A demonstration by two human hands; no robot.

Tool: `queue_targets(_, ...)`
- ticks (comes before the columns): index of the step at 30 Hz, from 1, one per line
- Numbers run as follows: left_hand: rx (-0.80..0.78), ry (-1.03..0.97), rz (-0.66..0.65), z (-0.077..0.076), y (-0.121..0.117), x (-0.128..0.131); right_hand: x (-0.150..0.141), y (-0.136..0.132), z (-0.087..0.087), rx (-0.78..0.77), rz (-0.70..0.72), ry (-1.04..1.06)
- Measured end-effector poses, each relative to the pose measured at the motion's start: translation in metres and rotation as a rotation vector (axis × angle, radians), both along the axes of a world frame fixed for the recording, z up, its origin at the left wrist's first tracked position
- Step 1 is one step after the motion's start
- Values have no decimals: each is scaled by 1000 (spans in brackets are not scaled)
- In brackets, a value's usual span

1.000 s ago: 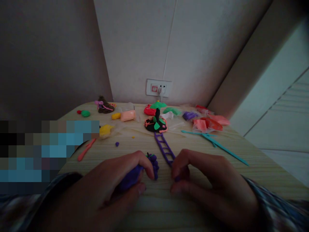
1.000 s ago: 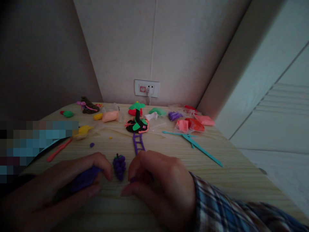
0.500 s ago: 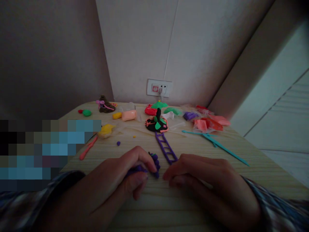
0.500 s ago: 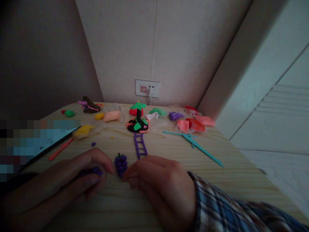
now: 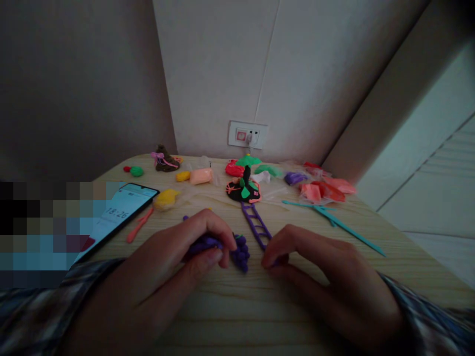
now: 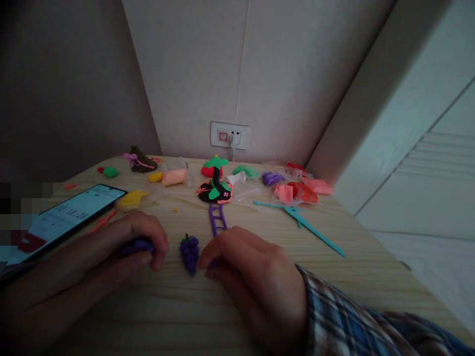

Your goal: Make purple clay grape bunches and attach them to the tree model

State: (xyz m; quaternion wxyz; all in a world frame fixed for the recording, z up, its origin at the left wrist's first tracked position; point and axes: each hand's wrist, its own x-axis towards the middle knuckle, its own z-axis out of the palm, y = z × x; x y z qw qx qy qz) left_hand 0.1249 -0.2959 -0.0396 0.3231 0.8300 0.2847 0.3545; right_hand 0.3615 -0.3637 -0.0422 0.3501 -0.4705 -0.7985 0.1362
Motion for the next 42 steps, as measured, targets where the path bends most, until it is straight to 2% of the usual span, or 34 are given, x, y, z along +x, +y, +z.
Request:
queue_targets(6,-166,12,-99,4,1,2,-1,0,-1,6,77,24)
queue_targets(11,-183,26,-86,3,1,3,-3,0,-5,-12,51,31)
queue_targets(15,-172,5,-98,1,4,3,-1,1,-9,24,98,53)
queue_targets(20,-285,30,-183,0,6,3,-2,1,-11,70,115,31)
queue_targets(25,-399,35,-189,-4,7,1,-2,1,-11,47,157,23)
queue_targets(28,-340,70,-187,-7,7,2,-3,3,-9,45,174,-11)
queue_targets(32,-265,61,-186,-7,3,4,-5,4,-6,-35,170,-94)
queue_targets(38,-380,94,-129,-7,-2,3,-5,2,-7,5,172,-144)
queue_targets(42,-429,93,-166,-4,-1,4,-4,2,-11,52,178,-81)
